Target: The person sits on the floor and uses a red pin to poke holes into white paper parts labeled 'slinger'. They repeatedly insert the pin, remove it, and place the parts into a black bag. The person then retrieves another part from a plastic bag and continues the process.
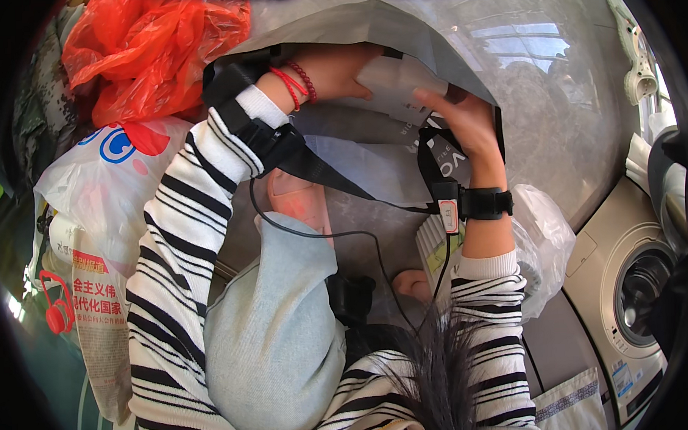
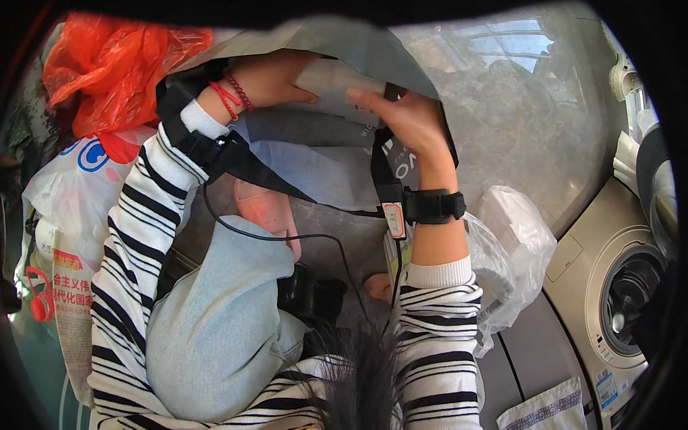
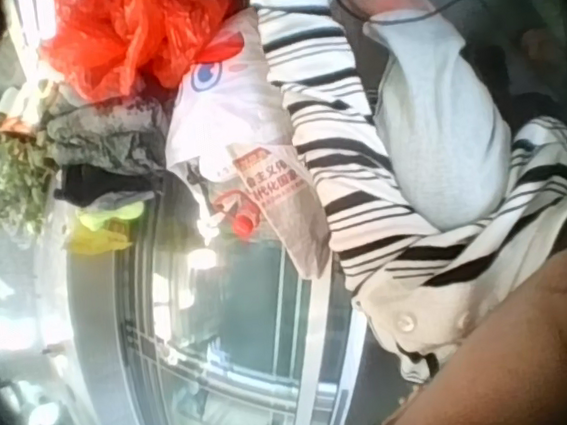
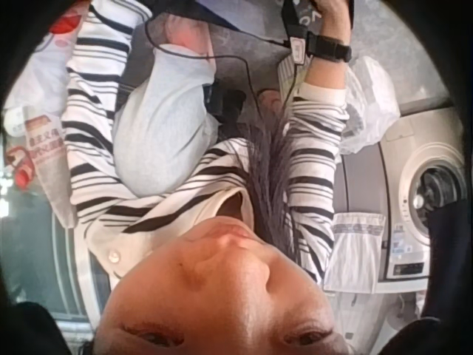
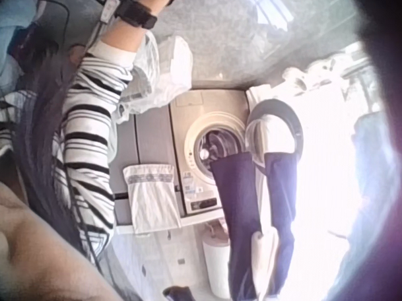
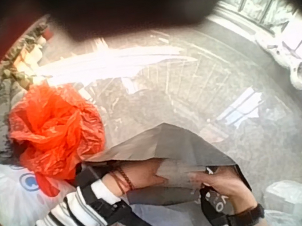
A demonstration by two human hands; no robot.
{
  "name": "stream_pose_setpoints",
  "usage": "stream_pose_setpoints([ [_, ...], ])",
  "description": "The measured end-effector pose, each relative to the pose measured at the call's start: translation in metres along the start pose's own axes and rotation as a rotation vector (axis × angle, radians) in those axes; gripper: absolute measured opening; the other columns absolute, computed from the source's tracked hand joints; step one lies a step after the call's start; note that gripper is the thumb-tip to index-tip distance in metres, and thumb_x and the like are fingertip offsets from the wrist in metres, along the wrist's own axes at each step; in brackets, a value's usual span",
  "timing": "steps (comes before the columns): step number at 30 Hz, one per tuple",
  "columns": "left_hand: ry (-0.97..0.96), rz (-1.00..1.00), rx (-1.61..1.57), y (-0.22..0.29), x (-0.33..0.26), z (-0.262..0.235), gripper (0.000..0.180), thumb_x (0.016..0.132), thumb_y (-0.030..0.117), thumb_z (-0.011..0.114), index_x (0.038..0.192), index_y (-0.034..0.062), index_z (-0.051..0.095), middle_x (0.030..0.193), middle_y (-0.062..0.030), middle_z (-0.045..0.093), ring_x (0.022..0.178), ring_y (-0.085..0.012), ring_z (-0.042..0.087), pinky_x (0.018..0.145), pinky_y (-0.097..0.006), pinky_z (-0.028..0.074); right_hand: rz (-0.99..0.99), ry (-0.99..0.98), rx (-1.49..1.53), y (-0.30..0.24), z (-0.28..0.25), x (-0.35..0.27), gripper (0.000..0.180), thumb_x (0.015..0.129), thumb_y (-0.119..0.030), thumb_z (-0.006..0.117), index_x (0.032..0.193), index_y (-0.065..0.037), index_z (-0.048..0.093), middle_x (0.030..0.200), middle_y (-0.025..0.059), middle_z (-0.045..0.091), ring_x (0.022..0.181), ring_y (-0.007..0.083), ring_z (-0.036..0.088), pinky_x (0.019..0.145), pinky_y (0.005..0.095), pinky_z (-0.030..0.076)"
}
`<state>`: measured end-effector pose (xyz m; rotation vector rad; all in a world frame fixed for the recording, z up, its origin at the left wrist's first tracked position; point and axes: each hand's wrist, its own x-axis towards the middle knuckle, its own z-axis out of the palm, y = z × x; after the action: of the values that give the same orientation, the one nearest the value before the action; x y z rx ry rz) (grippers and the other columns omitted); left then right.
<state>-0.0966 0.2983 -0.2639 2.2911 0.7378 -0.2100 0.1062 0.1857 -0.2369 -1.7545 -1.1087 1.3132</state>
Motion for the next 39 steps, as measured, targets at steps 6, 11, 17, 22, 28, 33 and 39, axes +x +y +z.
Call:
stream_pose_setpoints([
  [6, -0.018, -0.246, -0.246, -0.018, -0.004, -0.020, 0.076, 0.063, 0.042, 0.079, 0.120, -0.0031, 0.055, 0.102, -0.0223, 0.065, 0.088, -0.0286, 0.066, 0.079, -0.033, 0.051, 0.204, 0.126, 0.453, 0.003, -0.003, 0.011, 0.047, 0.092, -0.031, 0.043, 0.133, -0.007, 0.047, 0.140, 0.0065, 0.046, 0.134, 0.0190, 0.033, 0.107, 0.0436, 0.017],
  [11, -0.022, -0.384, -0.531, -0.030, -0.012, -0.032, 0.069, 0.063, 0.044, 0.080, 0.112, -0.0009, 0.062, 0.100, -0.0165, 0.068, 0.085, -0.0238, 0.067, 0.080, -0.031, 0.052, 0.316, 0.282, -0.231, 0.029, 0.026, 0.034, 0.037, 0.091, -0.022, 0.043, 0.123, -0.009, 0.056, 0.130, 0.0110, 0.053, 0.123, 0.0247, 0.045, 0.101, 0.0369, 0.032],
  [17, 0.017, -0.494, -0.400, -0.037, -0.007, -0.034, 0.068, 0.064, 0.043, 0.080, 0.113, -0.0002, 0.061, 0.100, -0.0157, 0.068, 0.087, -0.0250, 0.067, 0.082, -0.032, 0.052, 0.258, 0.036, -0.684, 0.058, 0.027, 0.049, 0.049, 0.091, -0.034, 0.046, 0.133, -0.009, 0.046, 0.135, 0.0133, 0.046, 0.116, 0.0311, 0.050, 0.089, 0.0475, 0.045],
  [22, 0.004, -0.306, -0.327, -0.044, -0.005, -0.018, 0.078, 0.061, 0.047, 0.079, 0.120, 0.0007, 0.057, 0.113, -0.0198, 0.063, 0.101, -0.0291, 0.063, 0.088, -0.034, 0.049, 0.561, 0.011, -0.402, 0.051, 0.031, 0.048, 0.054, 0.093, -0.040, 0.043, 0.139, -0.013, 0.037, 0.135, 0.0137, 0.045, 0.106, 0.0354, 0.056, 0.068, 0.0552, 0.052],
  [28, -0.182, -0.325, -0.444, -0.047, -0.011, -0.013, 0.089, 0.063, 0.047, 0.078, 0.134, 0.0046, 0.045, 0.121, -0.0195, 0.059, 0.109, -0.0293, 0.059, 0.093, -0.035, 0.047, 0.536, -0.198, -0.470, 0.067, 0.028, 0.076, 0.038, 0.094, -0.029, 0.046, 0.119, -0.004, 0.057, 0.113, 0.0165, 0.061, 0.104, 0.0295, 0.059, 0.079, 0.0410, 0.050],
  [33, -0.147, -0.292, -0.068, -0.043, -0.004, -0.016, 0.091, 0.060, 0.044, 0.080, 0.135, 0.0061, 0.044, 0.119, -0.0197, 0.060, 0.107, -0.0305, 0.060, 0.095, -0.035, 0.047, -0.124, 0.157, -0.783, 0.140, 0.065, 0.091, 0.033, 0.093, -0.024, 0.049, 0.116, -0.003, 0.059, 0.119, 0.0180, 0.059, 0.111, 0.0341, 0.054, 0.092, 0.0414, 0.044],
  [39, -0.219, -0.169, -0.071, -0.023, -0.026, -0.004, 0.073, 0.065, 0.035, 0.078, 0.124, 0.0004, 0.053, 0.108, -0.0190, 0.063, 0.099, -0.0319, 0.061, 0.088, -0.035, 0.048, 0.077, -0.009, -0.909, 0.179, 0.089, 0.111, 0.033, 0.092, -0.025, 0.049, 0.115, -0.003, 0.059, 0.118, 0.0177, 0.059, 0.110, 0.0339, 0.055, 0.091, 0.0413, 0.044],
])
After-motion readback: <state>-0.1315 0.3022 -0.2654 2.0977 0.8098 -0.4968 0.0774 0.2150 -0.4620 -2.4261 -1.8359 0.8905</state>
